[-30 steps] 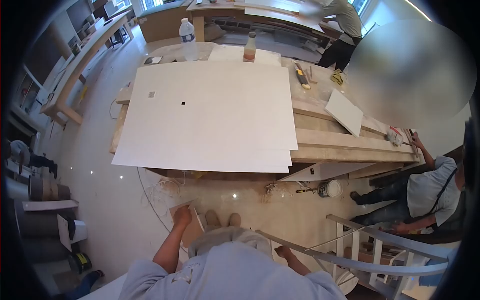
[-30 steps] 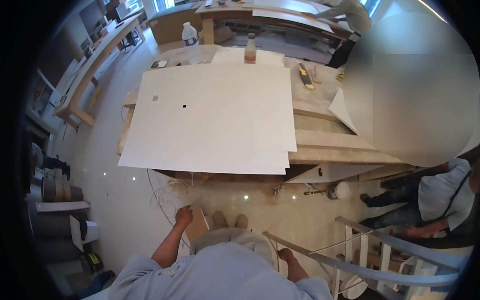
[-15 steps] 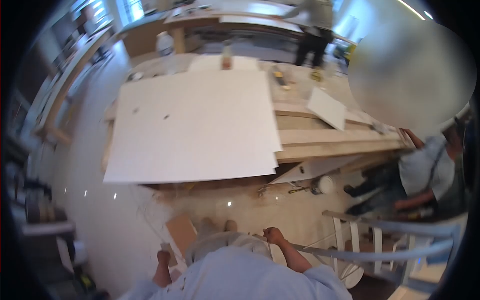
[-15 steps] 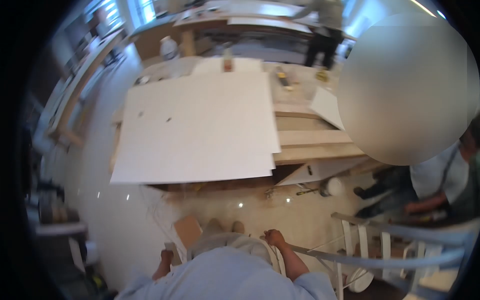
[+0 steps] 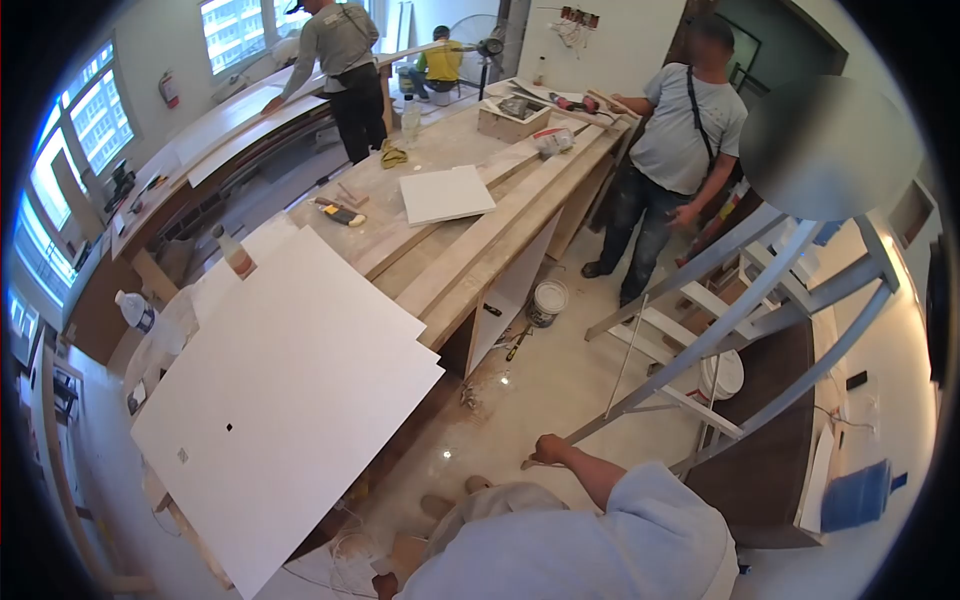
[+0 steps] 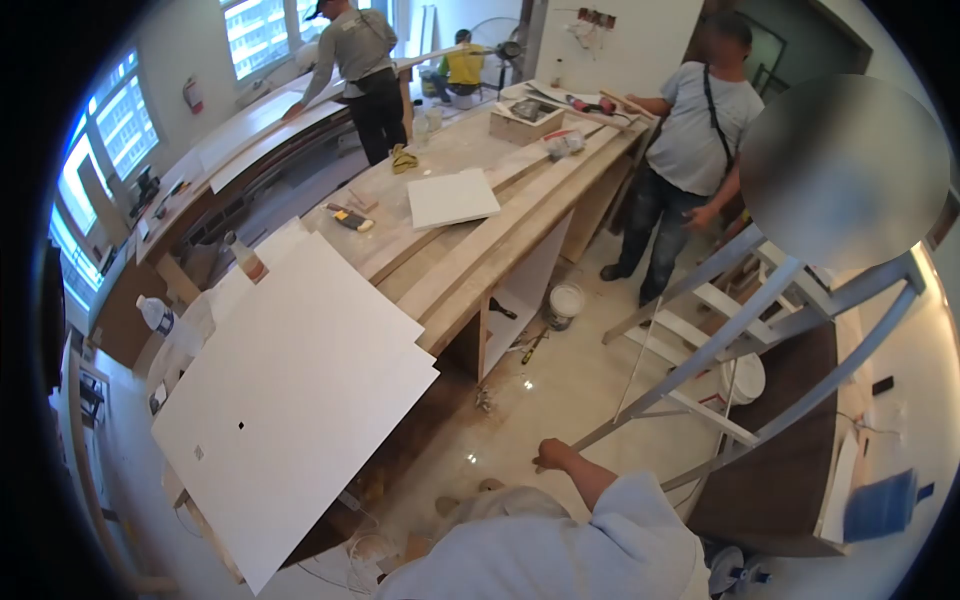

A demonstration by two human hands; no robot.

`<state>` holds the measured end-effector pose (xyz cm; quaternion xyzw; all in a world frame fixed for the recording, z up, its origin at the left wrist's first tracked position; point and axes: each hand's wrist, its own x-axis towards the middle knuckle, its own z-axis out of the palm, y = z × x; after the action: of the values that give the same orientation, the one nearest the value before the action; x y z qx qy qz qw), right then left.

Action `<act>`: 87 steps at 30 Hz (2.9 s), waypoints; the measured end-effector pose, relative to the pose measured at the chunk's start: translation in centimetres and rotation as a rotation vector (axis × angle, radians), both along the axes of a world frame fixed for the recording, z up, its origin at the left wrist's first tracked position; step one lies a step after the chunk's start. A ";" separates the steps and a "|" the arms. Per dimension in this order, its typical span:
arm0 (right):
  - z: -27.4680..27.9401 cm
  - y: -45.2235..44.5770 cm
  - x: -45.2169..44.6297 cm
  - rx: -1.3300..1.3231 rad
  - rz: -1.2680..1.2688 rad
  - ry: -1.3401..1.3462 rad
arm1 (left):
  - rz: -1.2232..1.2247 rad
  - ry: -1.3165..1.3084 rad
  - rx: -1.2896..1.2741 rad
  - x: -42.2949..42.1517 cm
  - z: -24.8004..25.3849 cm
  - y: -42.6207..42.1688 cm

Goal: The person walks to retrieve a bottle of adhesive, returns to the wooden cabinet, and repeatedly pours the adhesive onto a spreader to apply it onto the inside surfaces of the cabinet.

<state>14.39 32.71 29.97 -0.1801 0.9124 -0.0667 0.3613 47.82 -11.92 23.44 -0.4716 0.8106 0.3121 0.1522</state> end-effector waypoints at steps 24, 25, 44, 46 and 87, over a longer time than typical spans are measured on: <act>-9.0 -8.9 -4.3 -0.156 0.985 0.074 | 0.817 -0.237 -0.006 16.3 8.3 9.6; -10.1 -11.5 -5.5 -0.258 1.140 0.087 | 0.990 -0.252 0.000 17.2 9.8 12.0; -1.0 -56.8 32.9 -0.557 1.397 -0.545 | 1.881 -0.123 0.043 27.8 -1.1 9.6; 0.4 -62.1 40.8 -0.561 1.434 -0.673 | 1.827 -0.054 0.133 33.0 -2.4 3.5; -3.3 -148.2 92.0 -0.532 1.886 -0.360 | 2.135 0.133 -0.411 89.0 6.0 -62.0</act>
<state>106.38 -115.50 26.62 -0.8938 0.2831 0.0192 0.3474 136.86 -73.95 29.39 -0.9311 0.0260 0.1669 -0.3232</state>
